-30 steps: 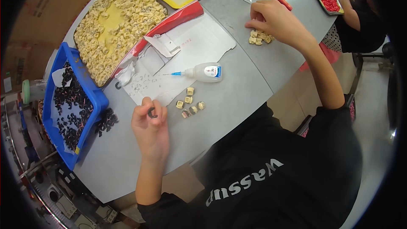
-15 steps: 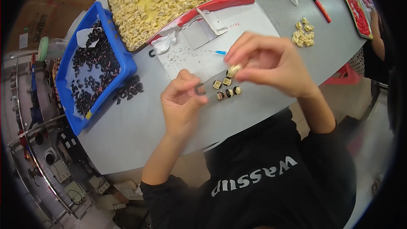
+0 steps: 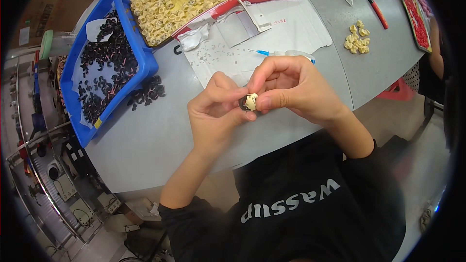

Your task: The recorder is gluing small yellow components into black plastic toy bases at a factory workbench.

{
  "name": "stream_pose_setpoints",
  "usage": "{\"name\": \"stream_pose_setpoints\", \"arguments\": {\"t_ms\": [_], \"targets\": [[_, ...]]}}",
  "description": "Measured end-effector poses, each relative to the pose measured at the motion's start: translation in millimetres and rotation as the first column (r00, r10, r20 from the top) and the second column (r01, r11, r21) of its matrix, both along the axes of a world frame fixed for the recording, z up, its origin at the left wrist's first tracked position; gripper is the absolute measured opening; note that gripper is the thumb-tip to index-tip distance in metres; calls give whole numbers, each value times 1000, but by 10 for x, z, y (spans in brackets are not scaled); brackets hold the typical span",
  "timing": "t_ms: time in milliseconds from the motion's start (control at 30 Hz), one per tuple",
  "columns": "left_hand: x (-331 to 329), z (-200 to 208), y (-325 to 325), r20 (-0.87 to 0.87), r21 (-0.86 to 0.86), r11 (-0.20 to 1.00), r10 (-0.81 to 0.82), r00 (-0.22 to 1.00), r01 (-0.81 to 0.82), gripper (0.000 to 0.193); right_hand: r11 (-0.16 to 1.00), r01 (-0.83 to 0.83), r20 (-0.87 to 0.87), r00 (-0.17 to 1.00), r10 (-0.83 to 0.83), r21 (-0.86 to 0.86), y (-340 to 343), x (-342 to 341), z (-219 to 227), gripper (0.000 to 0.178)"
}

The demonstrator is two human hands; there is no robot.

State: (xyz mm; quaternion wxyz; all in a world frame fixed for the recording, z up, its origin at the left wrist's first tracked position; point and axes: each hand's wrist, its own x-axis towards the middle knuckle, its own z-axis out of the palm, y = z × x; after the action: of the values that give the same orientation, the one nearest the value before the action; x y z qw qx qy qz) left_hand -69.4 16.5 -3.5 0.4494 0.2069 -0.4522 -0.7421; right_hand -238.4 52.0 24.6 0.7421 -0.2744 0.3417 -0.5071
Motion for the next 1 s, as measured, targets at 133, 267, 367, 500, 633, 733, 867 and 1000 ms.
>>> {"name": "stream_pose_setpoints", "arguments": {"t_ms": [133, 267, 367, 500, 633, 733, 867, 1000], "targets": [[5, -22, -12, 50, -108, 994, 29, 998, -23, 32, 999, -4, 19, 1000, 5, -42, 1, 29, -34, 15], [37, 28, -29, 222, -356, 933, 140, 965, -54, 33, 999, -15, 45, 999, 16, -40, 24, 20, -59, 20], [66, 9, -47, 257, -497, 866, 207, 944, -55, 34, 999, -44, 87, 995, 43, 13, 27, 3, -54, 31], [53, 4, -48, 264, -559, 826, 254, 930, -67, 35, 999, -25, 168, 986, 18, 35, 34, 21, -100, 42], [28, 21, -40, 274, -591, 805, 262, 925, -53, 34, 999, -40, 183, 982, 35, 23, 39, 21, -125, 50], [26, 22, -35, 266, -591, 805, 246, 932, -44, 34, 999, -38, 209, 977, 35, 13, 43, 33, -130, 52], [18, 87, -25, 299, -612, 791, 241, 923, -9, 36, 997, -80, 298, 952, 75, 5, 43, 25, -139, 55], [10, 81, -9, 235, -619, 785, 216, 948, -26, 37, 994, -107, 298, 949, 100, 8, 51, 19, -119, 57]]}}
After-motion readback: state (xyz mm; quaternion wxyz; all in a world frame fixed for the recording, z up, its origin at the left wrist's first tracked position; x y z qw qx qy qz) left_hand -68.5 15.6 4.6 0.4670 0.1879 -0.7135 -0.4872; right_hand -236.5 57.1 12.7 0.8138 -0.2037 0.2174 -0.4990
